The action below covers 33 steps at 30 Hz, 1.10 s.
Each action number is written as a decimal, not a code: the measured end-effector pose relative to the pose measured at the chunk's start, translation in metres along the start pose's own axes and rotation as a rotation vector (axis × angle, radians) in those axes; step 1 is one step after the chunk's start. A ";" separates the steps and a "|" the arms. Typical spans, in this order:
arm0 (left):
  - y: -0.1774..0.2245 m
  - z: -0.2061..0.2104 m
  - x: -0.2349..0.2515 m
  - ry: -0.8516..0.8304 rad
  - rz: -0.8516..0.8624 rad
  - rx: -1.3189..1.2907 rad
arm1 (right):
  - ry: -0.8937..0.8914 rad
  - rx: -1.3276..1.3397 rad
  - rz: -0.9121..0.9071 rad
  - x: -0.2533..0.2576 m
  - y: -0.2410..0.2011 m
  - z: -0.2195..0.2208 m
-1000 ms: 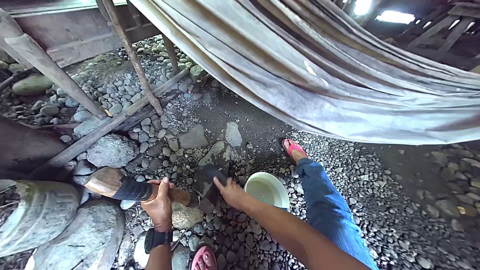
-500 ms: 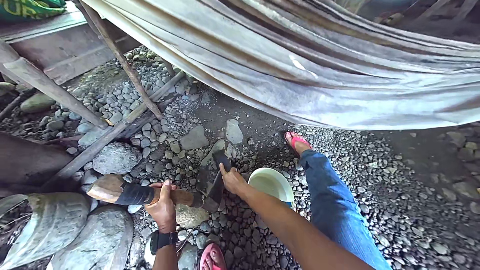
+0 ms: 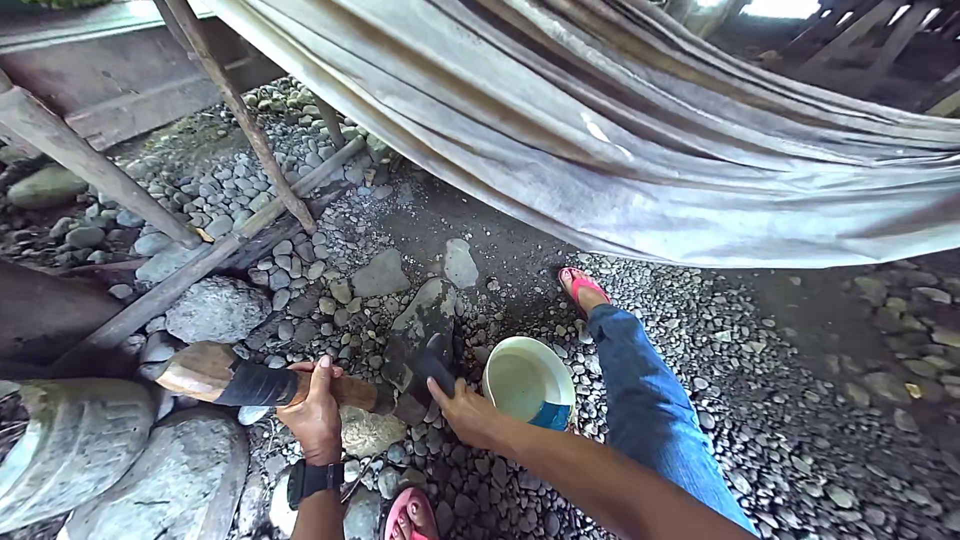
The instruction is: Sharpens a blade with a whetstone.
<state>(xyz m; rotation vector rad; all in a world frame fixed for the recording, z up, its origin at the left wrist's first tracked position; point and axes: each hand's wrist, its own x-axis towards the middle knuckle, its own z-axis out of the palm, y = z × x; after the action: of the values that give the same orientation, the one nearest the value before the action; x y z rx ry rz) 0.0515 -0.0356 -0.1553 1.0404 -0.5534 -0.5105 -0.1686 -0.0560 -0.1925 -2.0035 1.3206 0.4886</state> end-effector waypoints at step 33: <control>0.001 -0.005 0.015 0.257 -0.119 -0.113 | 0.241 0.125 0.168 0.047 -0.013 -0.022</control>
<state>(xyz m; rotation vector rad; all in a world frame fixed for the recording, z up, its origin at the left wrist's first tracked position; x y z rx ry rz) 0.0660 -0.0413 -0.1535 1.0160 -0.2337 -0.4982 -0.1382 -0.0993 -0.2024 -1.9014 1.6342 0.2370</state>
